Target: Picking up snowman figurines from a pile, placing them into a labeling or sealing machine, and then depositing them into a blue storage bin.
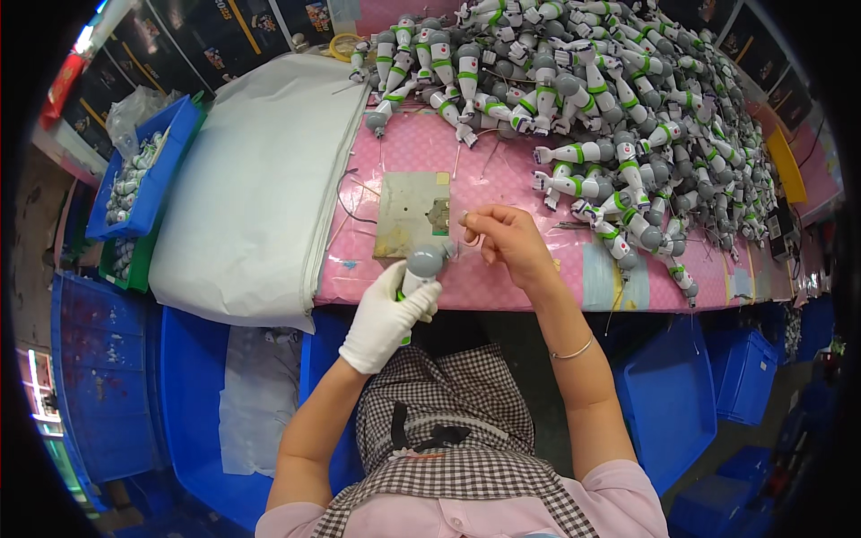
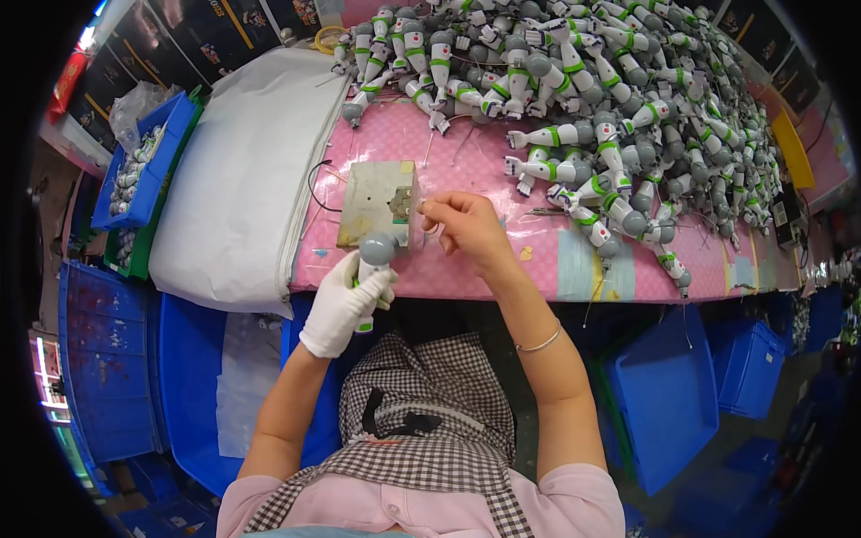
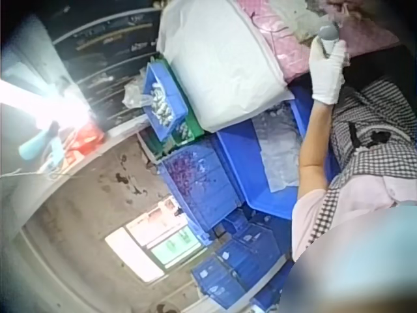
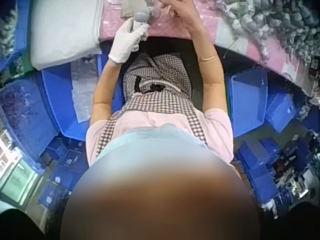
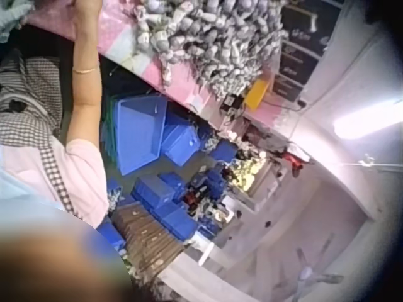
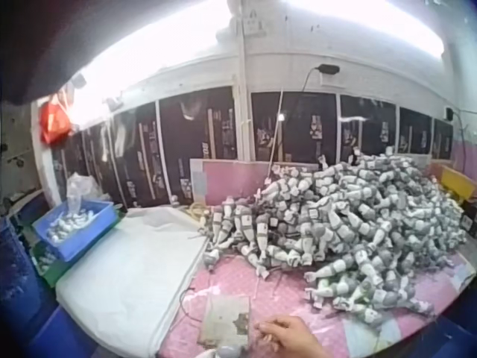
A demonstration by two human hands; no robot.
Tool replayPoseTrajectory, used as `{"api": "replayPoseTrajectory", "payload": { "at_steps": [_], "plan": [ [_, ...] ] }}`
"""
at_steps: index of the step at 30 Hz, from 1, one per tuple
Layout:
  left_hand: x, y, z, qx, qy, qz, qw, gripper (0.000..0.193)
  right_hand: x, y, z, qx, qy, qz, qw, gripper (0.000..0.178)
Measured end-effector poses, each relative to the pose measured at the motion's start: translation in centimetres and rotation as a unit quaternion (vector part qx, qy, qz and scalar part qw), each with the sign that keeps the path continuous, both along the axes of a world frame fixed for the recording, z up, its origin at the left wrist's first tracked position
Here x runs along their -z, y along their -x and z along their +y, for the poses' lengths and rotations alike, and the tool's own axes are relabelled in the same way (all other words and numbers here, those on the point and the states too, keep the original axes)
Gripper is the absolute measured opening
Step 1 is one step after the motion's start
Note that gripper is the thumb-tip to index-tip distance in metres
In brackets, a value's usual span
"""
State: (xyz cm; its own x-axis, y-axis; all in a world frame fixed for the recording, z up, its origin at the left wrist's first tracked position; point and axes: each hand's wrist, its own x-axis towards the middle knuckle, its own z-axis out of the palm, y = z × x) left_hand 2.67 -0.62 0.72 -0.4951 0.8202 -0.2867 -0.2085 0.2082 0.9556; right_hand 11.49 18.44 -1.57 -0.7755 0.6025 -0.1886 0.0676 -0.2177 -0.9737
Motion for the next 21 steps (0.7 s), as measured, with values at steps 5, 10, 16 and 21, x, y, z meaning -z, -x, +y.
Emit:
{"api": "replayPoseTrajectory", "payload": {
  "at_steps": [5, 10, 16, 21],
  "plan": [
    [0.6, 0.1, -1.1, 0.086, 0.052, 0.053, 0.994, 0.028, 0.5, -0.5, 1.4, -0.082, 0.307, 0.094, 0.943, 0.016],
    [1.6, 0.1, -0.6, -0.006, -0.031, -0.021, 0.999, 0.033, 2.5, 0.6, 0.7, -0.019, 0.035, 0.060, 0.997, 0.014],
    [0.8, 1.7, 0.5, -0.037, -0.051, -0.122, 0.991, 0.034, 1.8, 1.7, -0.5, 0.051, -0.352, 0.000, 0.935, 0.014],
    [0.4, 2.2, 1.2, -0.030, -0.074, -0.198, 0.977, 0.039, 1.2, 1.7, -0.3, 0.038, -0.358, -0.027, 0.932, 0.015]
  ]
}}
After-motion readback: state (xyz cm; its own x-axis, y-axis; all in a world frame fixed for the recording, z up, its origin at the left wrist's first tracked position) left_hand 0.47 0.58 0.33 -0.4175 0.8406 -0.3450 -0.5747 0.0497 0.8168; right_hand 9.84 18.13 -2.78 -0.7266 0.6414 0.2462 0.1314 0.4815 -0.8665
